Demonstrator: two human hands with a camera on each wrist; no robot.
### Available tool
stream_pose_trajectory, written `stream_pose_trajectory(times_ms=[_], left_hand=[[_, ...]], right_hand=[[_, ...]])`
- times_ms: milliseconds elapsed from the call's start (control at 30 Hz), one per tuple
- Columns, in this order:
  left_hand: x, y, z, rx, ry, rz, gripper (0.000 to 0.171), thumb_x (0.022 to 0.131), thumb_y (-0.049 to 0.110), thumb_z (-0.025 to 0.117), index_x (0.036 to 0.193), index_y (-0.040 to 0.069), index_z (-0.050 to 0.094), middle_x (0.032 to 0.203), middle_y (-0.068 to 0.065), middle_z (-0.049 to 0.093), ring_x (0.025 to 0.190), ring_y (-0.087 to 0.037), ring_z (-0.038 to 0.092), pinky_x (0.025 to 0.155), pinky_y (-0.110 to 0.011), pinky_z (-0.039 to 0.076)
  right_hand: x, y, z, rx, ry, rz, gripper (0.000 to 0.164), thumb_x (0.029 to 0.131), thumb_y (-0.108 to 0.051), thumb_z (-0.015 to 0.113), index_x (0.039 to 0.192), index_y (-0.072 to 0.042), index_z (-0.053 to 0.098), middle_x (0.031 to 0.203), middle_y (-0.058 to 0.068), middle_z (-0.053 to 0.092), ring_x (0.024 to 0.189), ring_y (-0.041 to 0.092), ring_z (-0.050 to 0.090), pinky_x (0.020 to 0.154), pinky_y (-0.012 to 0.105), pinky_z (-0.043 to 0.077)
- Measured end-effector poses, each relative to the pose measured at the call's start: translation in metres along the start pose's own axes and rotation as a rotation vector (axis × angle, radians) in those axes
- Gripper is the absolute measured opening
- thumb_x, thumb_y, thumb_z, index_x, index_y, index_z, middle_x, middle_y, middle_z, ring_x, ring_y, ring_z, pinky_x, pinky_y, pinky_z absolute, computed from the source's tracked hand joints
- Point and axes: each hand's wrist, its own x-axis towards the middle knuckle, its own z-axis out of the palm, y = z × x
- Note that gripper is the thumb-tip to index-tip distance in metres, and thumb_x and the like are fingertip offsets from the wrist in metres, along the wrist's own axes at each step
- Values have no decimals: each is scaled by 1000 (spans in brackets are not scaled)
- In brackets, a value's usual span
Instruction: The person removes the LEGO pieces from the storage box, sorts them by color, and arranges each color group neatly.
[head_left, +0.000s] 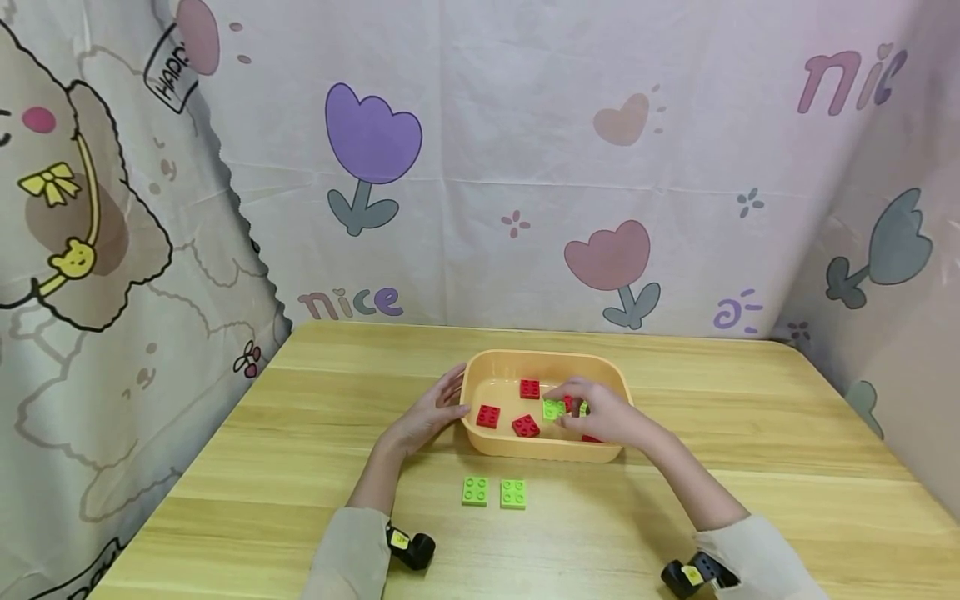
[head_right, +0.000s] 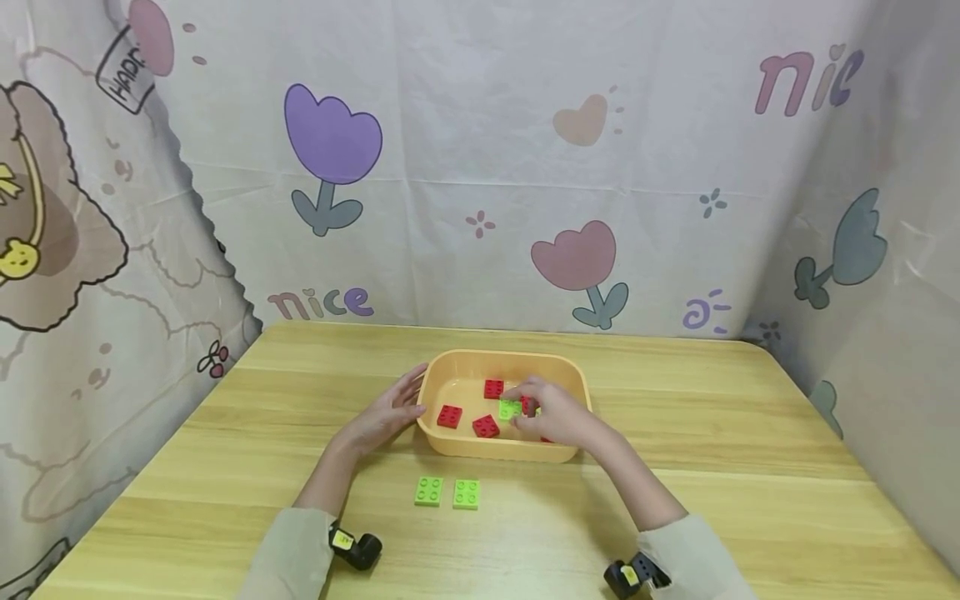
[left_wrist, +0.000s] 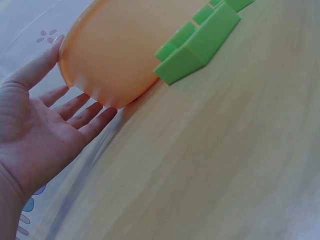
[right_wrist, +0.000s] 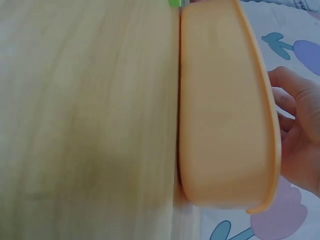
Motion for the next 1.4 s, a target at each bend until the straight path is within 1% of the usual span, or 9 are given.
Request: stream_pose_trajectory(times_ms=[200, 400, 533, 633, 767, 967, 1233, 1400], left_hand=[[0, 0, 0, -5, -11, 5, 73, 88, -9, 49, 147, 7, 10, 151, -17, 8, 136, -30, 11, 106, -39, 23], [0, 0, -1, -12, -17, 8, 73, 88, -9, 48, 147, 7, 9, 151, -17, 6, 136, -30, 10, 107, -39, 23], [0, 1, -1, -13, -20, 4, 74, 88, -9, 49, 148, 8, 9, 151, -16, 6, 136, -30, 9, 107, -38, 23], [-1, 1, -1, -12, -19, 2, 73, 88, -8, 49, 148, 8, 9, 151, -17, 6, 136, -30, 10, 106, -38, 23], [-1, 1, -1, -11, -11, -7, 73, 88, -7, 50, 148, 9, 10, 151, -15, 8, 136, -29, 12, 106, -38, 24], [-1, 2, 0, -14, -9, -8, 73, 88, -8, 49, 148, 9, 10, 151, -16, 7, 136, -29, 10, 106, -38, 23], [-1, 1, 0, -18, -6, -11, 73, 88, -9, 49, 148, 9, 11, 151, -15, 8, 136, -28, 12, 106, -37, 24], [0, 0, -1, -8, -14, -4, 72, 89, -8, 48, 148, 9, 10, 151, -15, 8, 136, -29, 12, 106, -37, 24]], right_hand=[[-10, -7, 0, 10, 19, -58, 31, 80, -8, 67, 111, -7, 64, 98, 0, 55, 71, 11, 50, 52, 24, 47], [-21, -17, 1, 16, 17, -55, 31, 80, -7, 68, 111, -10, 64, 101, -2, 54, 71, 12, 50, 54, 24, 48], [-28, -24, 2, 12, 16, -80, 34, 80, -8, 68, 113, -7, 63, 102, -2, 54, 70, 12, 50, 54, 24, 47], [-34, -28, 5, 3, 26, -97, 35, 79, -8, 69, 114, -8, 63, 103, -4, 55, 68, 10, 49, 53, 22, 46], [-41, -31, 9, 2, 36, -94, 35, 78, -8, 69, 113, -12, 64, 103, -8, 55, 64, 9, 49, 49, 20, 45], [-51, -34, 15, 1, 33, -82, 36, 79, -11, 69, 114, -14, 64, 105, -8, 54, 66, 10, 50, 48, 20, 45], [-59, -35, 22, 22, 41, -76, 37, 78, -9, 70, 114, -9, 64, 105, -7, 55, 67, 17, 52, 48, 19, 45], [-63, -34, 28, 64, 56, -115, 36, 78, -7, 70, 113, -8, 64, 105, -6, 55, 66, 13, 51, 48, 19, 44]])
